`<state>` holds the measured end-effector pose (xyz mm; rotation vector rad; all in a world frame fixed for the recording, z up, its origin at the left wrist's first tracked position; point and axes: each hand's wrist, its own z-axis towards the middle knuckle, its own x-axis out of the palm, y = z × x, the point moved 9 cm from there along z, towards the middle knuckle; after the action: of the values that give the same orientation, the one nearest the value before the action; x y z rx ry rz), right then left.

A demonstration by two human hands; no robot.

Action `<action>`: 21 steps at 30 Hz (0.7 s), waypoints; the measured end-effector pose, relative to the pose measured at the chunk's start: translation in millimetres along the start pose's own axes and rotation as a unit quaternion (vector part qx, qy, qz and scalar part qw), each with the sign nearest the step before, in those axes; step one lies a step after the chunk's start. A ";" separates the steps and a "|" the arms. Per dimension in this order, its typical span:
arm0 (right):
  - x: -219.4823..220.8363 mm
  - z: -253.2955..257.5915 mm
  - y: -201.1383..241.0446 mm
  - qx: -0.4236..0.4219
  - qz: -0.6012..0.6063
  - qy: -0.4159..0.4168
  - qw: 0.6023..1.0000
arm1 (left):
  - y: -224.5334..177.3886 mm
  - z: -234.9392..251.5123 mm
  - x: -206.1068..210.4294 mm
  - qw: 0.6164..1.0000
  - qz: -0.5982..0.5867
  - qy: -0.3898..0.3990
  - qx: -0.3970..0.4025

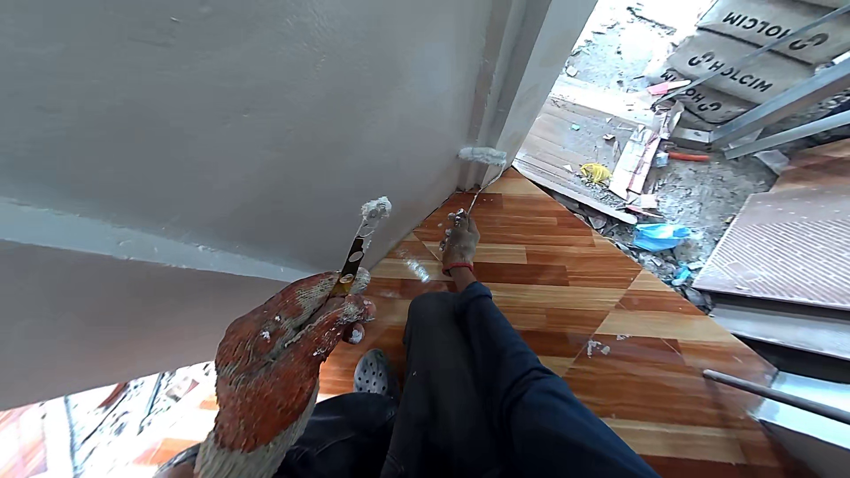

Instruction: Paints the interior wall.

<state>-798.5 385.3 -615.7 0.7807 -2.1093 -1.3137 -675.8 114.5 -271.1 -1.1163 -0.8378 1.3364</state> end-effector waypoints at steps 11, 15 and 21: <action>-4.6 -23.9 166.1 -0.233 0.049 0.103 0.966 | -1.2 8.3 13.4 0.999 -0.031 0.018 -0.001; -8.1 -1.2 138.1 -0.180 -0.066 0.002 0.981 | 1.8 16.1 10.2 1.000 -0.027 0.000 0.002; -4.7 15.3 45.1 -0.053 -0.196 -0.090 0.975 | 4.5 14.1 19.2 0.999 -0.024 0.035 0.003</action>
<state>-814.5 414.1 -581.0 1.1088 -2.0675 -1.7441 -688.6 134.9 -273.8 -1.1254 -0.8036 1.2533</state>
